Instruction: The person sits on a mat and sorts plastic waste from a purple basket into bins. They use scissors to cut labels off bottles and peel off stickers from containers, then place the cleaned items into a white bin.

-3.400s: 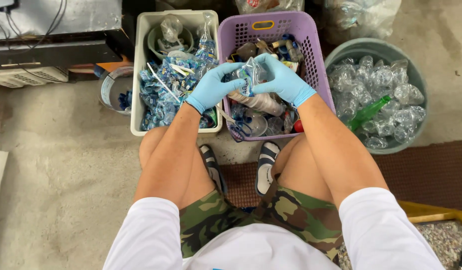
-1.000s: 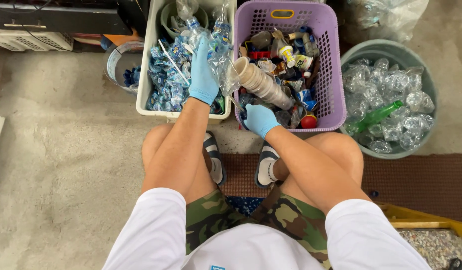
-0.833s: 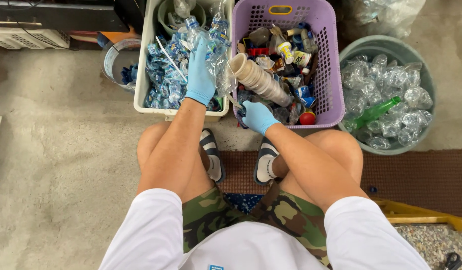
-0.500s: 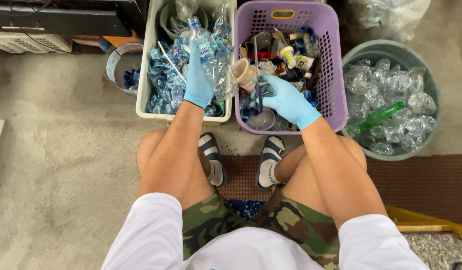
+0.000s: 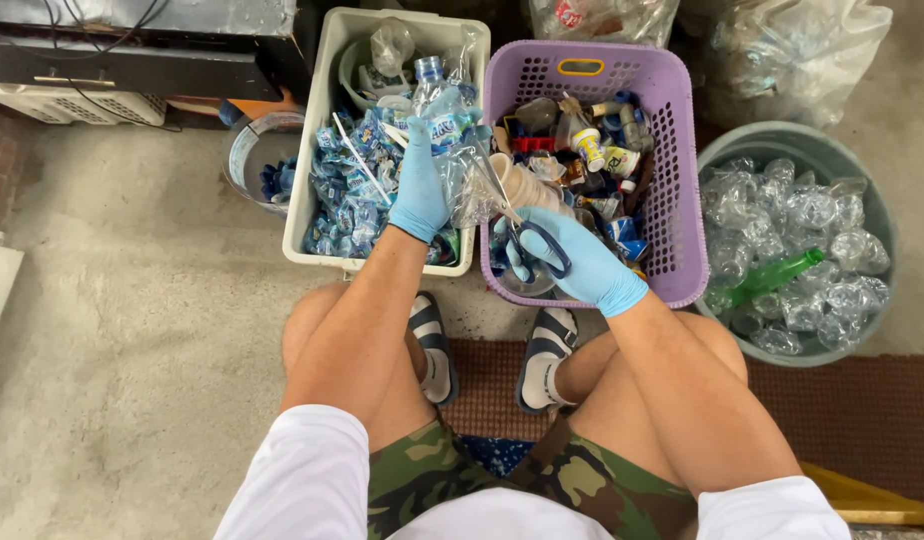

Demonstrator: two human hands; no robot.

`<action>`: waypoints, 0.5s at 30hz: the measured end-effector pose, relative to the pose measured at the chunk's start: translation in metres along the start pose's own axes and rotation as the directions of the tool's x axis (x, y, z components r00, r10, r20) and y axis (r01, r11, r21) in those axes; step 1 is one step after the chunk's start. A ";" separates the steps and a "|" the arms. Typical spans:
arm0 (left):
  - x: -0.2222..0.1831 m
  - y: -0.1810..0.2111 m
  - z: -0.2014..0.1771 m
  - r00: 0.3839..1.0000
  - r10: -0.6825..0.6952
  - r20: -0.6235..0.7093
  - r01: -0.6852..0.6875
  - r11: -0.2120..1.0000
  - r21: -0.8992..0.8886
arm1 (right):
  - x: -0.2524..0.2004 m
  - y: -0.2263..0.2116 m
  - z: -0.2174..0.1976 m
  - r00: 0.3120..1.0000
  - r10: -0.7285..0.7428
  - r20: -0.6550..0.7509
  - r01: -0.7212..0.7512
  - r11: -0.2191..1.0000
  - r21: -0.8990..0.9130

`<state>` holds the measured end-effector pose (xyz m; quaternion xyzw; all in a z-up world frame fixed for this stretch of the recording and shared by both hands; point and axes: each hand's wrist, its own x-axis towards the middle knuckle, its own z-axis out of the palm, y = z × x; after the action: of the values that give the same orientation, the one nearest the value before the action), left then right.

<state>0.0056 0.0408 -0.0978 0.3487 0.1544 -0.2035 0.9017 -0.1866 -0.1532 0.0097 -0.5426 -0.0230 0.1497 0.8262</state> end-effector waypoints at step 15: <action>-0.042 0.005 0.035 0.599 0.400 0.694 -0.640 0.760 0.114 | -0.006 -0.031 0.015 0.994 0.112 -0.010 -0.110 0.983 0.144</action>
<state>-0.0240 0.0311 -0.0527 0.4441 -0.3069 -0.0551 0.8400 -0.1890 -0.1527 0.0446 -0.4835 0.0254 0.1920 0.8536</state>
